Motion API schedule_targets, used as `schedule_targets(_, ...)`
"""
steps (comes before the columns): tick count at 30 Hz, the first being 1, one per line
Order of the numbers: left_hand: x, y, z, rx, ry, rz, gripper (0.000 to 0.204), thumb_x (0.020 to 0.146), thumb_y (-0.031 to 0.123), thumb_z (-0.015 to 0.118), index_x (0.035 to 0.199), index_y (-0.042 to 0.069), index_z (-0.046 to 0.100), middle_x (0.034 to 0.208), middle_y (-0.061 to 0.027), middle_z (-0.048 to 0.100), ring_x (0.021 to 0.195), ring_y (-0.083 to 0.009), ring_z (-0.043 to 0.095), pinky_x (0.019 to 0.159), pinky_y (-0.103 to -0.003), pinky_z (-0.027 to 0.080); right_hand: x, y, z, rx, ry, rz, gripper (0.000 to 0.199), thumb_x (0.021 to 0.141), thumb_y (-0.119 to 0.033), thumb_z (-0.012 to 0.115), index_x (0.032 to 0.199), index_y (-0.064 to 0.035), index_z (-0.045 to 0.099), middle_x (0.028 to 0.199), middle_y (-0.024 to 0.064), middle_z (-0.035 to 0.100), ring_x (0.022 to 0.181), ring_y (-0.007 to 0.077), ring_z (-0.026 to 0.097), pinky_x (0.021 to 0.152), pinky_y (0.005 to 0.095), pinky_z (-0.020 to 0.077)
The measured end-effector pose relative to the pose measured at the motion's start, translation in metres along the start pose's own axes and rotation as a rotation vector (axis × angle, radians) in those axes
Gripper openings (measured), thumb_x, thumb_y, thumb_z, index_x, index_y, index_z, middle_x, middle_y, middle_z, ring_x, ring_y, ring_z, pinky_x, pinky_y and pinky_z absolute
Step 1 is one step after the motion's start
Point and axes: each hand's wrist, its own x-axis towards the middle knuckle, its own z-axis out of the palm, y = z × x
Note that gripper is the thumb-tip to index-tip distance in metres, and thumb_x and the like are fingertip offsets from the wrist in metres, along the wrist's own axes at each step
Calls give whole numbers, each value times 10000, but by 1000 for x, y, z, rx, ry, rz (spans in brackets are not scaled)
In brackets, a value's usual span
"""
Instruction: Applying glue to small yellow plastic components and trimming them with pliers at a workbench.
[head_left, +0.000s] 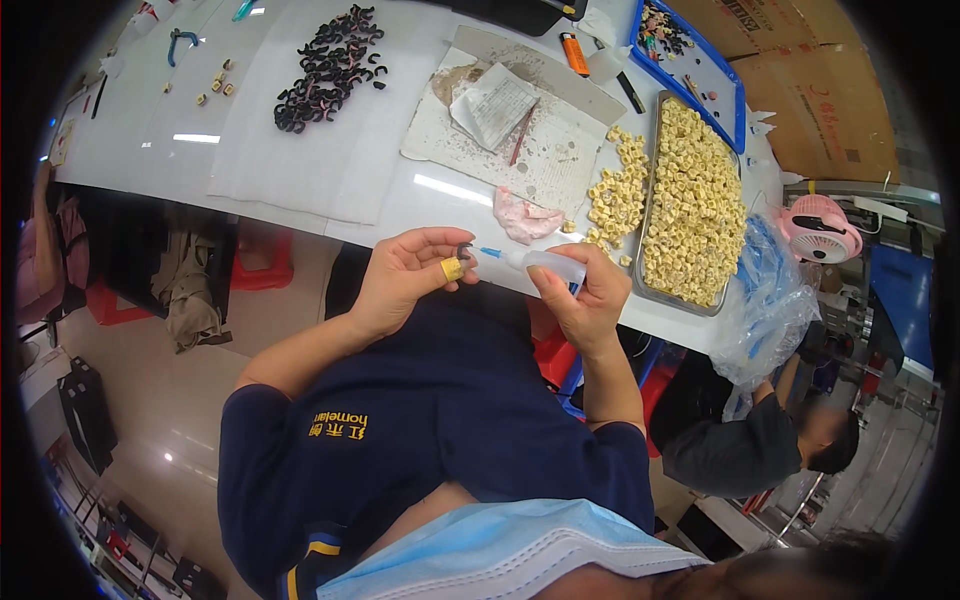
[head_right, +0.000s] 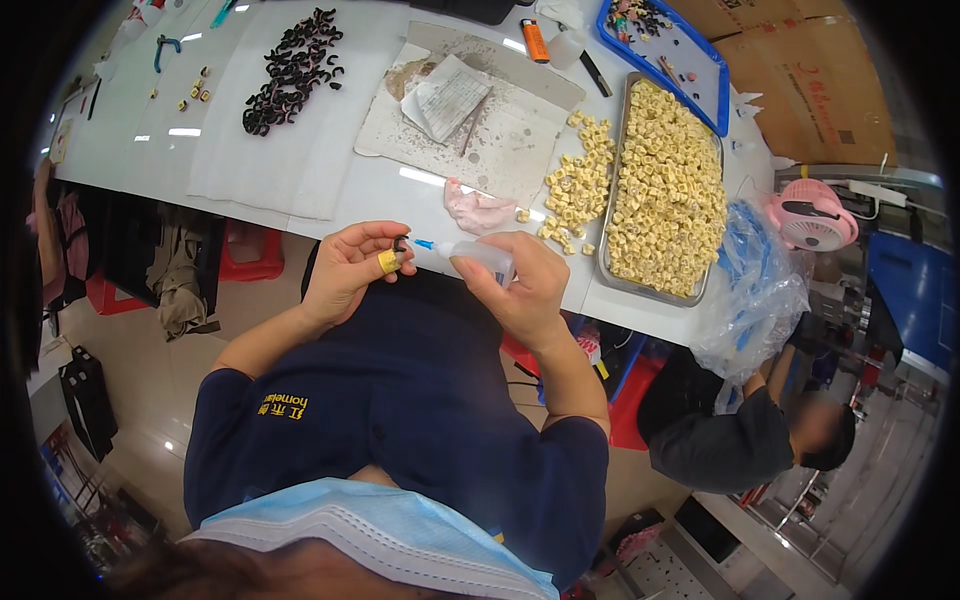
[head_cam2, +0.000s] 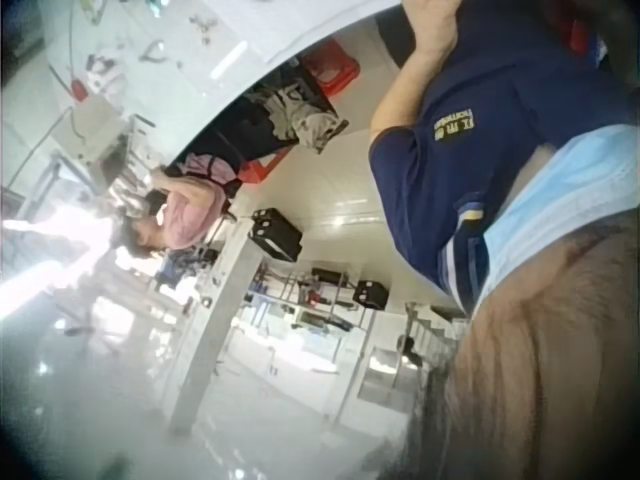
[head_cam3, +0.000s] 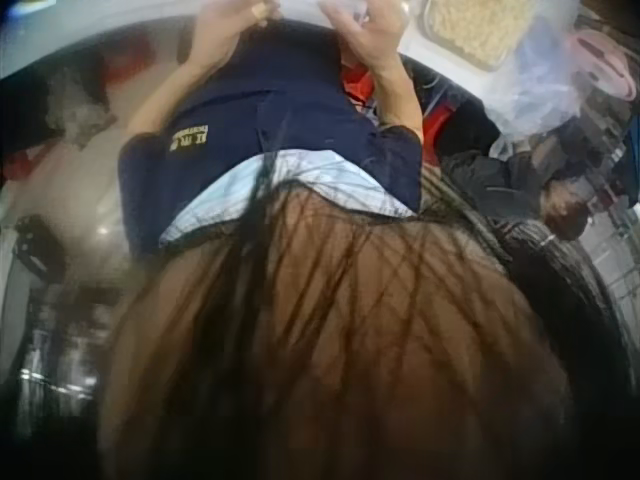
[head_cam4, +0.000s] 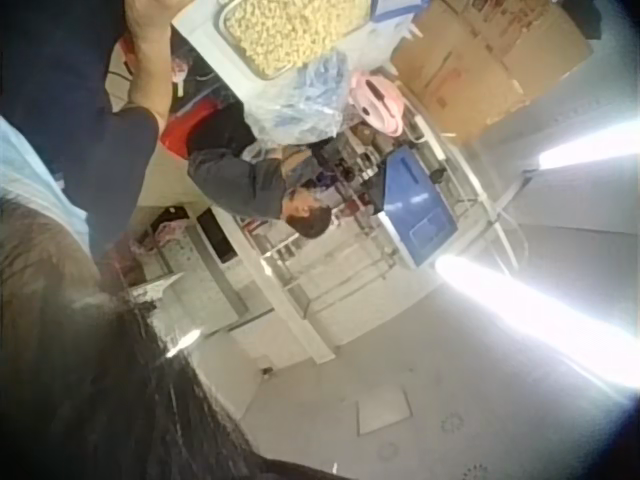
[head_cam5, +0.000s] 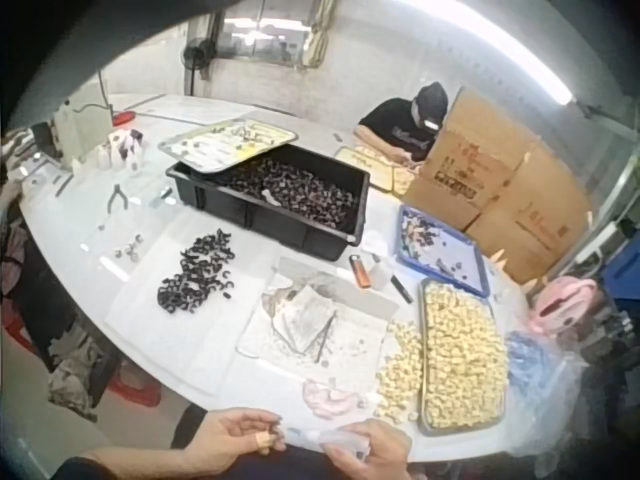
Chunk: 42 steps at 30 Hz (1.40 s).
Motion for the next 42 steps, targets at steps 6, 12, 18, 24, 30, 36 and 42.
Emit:
schedule_targets(6,0,0,0,-3,5,5,322,848,65,616,1149,-21,540,949,-93,623,828,-151,623,677,-214,460,1,-2,-1,4,5,19,219,687,-164,759,798,-30,626,671,82,614,556,189,584,515,272,438)
schedule_targets(12,0,-1,-2,-9,-3,0,333,841,65,622,1150,-24,539,967,-106,629,840,-157,630,684,-214,468,1,-2,-1,6,17,-6,224,684,-161,762,799,-27,624,670,85,615,554,187,589,516,271,443)
schedule_targets(18,0,-1,-3,-10,-18,-2,341,835,62,625,1155,-21,538,988,-115,634,855,-163,639,690,-214,476,2,-2,2,10,6,-10,224,682,-152,765,800,-27,622,674,84,617,561,182,590,520,265,446)
schedule_targets(24,1,-2,-3,1,-12,18,339,836,61,623,1157,-13,543,987,-110,633,855,-159,636,691,-212,474,-1,-7,-6,34,19,35,214,688,-135,759,801,-21,618,672,79,614,563,167,590,521,260,444)
schedule_targets(30,0,-2,-1,21,-3,42,312,850,50,606,1150,-5,543,961,-98,625,841,-166,625,692,-234,468,-5,-7,-5,52,-12,24,209,698,-133,750,808,-16,616,674,81,612,557,166,586,516,257,441)
schedule_targets(36,0,-2,-1,21,-6,51,312,849,42,605,1151,-4,541,970,-102,624,845,-172,626,696,-239,472,-4,-6,-3,56,-22,2,207,697,-139,752,803,-21,618,674,78,609,552,168,581,510,260,436)
schedule_targets(42,-1,-3,-2,20,-7,51,308,850,40,603,1149,1,542,975,-100,625,853,-174,627,699,-240,474,-5,-6,-3,50,-38,7,210,692,-140,755,804,-24,620,679,74,609,560,169,579,514,261,434)
